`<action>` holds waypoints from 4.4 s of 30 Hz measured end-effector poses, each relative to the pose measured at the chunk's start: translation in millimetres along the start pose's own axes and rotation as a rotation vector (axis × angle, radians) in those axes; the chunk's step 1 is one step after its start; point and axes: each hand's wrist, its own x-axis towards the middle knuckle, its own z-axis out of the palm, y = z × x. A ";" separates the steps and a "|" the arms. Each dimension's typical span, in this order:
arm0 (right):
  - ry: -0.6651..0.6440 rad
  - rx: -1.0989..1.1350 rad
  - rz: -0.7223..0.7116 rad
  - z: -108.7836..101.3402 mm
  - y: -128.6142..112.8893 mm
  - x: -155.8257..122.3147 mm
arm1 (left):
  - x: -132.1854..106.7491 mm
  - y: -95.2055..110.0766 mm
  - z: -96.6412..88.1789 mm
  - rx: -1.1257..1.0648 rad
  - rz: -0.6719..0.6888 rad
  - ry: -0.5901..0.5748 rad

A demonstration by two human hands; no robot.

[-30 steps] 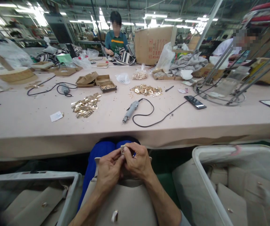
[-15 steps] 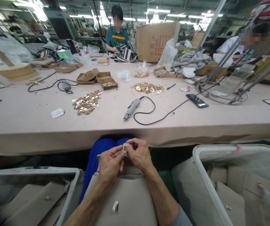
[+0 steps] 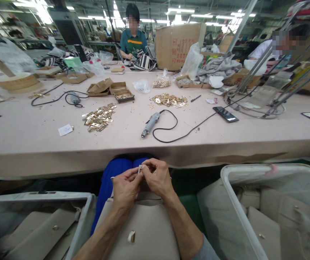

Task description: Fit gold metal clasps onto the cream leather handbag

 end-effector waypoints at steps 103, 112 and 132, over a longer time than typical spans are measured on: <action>0.055 -0.087 -0.227 52.3 49.0 9.0 | 233.1 134.4 -128.1 1.458 0.380 0.381; -0.021 -0.037 -0.182 50.1 48.0 5.9 | 168.1 139.6 -101.2 1.267 0.533 0.322; -0.076 0.093 -0.136 27.7 27.6 2.8 | -11.8 29.4 -29.6 1.038 0.799 0.052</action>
